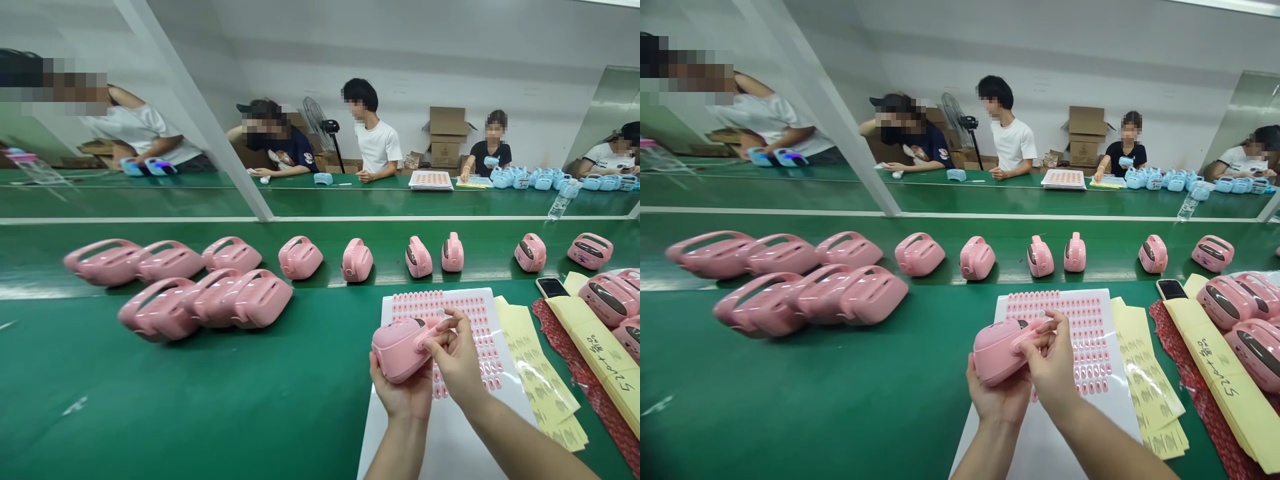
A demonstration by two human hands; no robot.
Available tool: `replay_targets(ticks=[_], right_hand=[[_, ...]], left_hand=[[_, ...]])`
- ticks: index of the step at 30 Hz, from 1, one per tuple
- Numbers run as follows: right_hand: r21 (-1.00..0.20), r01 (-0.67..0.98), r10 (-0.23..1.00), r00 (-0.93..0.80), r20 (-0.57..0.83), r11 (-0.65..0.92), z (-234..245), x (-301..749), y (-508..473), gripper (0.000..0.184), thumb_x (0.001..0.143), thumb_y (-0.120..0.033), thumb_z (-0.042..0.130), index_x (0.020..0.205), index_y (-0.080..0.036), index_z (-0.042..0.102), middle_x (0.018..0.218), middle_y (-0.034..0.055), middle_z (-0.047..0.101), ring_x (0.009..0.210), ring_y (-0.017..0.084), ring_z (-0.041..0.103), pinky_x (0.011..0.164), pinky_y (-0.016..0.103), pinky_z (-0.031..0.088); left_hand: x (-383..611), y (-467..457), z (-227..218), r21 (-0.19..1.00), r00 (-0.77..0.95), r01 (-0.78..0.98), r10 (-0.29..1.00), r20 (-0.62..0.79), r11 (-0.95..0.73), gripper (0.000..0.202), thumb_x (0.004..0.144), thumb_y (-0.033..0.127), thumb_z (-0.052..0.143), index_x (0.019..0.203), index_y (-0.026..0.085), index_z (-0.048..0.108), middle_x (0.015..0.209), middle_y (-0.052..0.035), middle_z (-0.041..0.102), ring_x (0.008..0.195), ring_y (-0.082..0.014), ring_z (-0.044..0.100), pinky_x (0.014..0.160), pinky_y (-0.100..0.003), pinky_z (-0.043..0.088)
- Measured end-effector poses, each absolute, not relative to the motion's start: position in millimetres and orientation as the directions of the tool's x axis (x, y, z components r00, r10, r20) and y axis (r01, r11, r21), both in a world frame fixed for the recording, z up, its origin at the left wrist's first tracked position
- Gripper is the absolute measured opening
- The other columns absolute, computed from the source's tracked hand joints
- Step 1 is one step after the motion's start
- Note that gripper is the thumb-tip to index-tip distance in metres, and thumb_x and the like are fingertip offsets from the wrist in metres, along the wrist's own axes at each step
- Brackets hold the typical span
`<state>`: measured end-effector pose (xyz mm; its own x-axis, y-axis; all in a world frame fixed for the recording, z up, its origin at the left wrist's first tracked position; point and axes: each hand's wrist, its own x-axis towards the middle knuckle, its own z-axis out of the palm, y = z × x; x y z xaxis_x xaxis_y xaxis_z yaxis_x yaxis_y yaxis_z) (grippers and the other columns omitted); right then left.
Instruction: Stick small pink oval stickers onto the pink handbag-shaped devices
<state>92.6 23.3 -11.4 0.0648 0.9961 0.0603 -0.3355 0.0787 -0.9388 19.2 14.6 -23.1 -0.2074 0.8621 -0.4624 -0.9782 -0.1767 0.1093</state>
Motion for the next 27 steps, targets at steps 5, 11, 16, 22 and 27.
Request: replay_targets(ticks=[5, 11, 16, 22, 27], right_hand=[[-0.973, -0.226, 0.996, -0.064, 0.061, 0.045, -8.7, 100.9, 28.2, 0.054, 0.062, -0.017, 0.065, 0.11, -0.025, 0.041, 0.085, -0.0039, 0.048, 0.065, 0.01, 0.059, 0.074, 0.032, 0.051], [-0.981, -0.19, 0.997, -0.066, 0.041, 0.027, 2.0, 103.7, 32.1, 0.058, 0.056, -0.013, 0.065, 0.109, -0.024, 0.043, 0.081, -0.0055, 0.049, 0.06, 0.01, 0.057, 0.073, 0.033, 0.049], [-0.986, -0.164, 0.995, -0.098, 0.01, -0.007, 11.3, 104.8, 32.1, 0.059, 0.055, -0.011, 0.065, 0.109, -0.024, 0.043, 0.081, -0.0056, 0.05, 0.059, 0.01, 0.056, 0.073, 0.033, 0.049], [-0.99, 0.02, 0.988, -0.078, 0.134, 0.136, 12.9, 106.2, 29.0, 0.055, 0.061, -0.006, 0.062, 0.111, -0.023, 0.048, 0.079, -0.0029, 0.054, 0.079, 0.017, 0.059, 0.088, 0.04, 0.044], [-0.946, 0.2, 0.967, -0.047, 0.249, 0.254, 8.9, 109.8, 32.1, 0.051, 0.061, -0.013, 0.069, 0.109, -0.024, 0.054, 0.107, 0.0066, 0.053, 0.105, 0.025, 0.051, 0.098, 0.046, 0.037]], left_hand=[[18.7, 12.7, -24.6, 0.117, -0.196, -0.98, 0.866, -0.461, -0.159, 0.046, 0.078, 0.04, 0.046, 0.115, 0.015, 0.055, 0.086, -0.0122, 0.069, 0.071, -0.0235, 0.066, 0.06, -0.032, 0.053], [17.7, 13.3, -21.1, 0.112, -0.197, -0.98, 0.862, -0.466, -0.163, 0.043, 0.079, 0.038, 0.044, 0.114, 0.018, 0.057, 0.081, -0.0091, 0.07, 0.067, -0.023, 0.066, 0.059, -0.033, 0.053], [16.0, 14.2, -22.2, 0.115, -0.19, -0.981, 0.884, -0.428, -0.155, 0.04, 0.078, 0.038, 0.044, 0.111, 0.019, 0.059, 0.081, -0.0092, 0.071, 0.071, -0.0248, 0.067, 0.059, -0.033, 0.053], [14.4, 12.5, -23.6, 0.128, -0.153, -0.986, 0.9, -0.407, -0.11, 0.041, 0.077, 0.038, 0.046, 0.11, 0.016, 0.058, 0.085, -0.0113, 0.071, 0.074, -0.025, 0.068, 0.063, -0.034, 0.054], [11.1, 9.9, -24.4, 0.094, -0.086, -0.994, 0.896, -0.436, -0.05, 0.044, 0.078, 0.033, 0.047, 0.116, 0.013, 0.054, 0.089, -0.0147, 0.07, 0.074, -0.0254, 0.068, 0.061, -0.032, 0.055]])
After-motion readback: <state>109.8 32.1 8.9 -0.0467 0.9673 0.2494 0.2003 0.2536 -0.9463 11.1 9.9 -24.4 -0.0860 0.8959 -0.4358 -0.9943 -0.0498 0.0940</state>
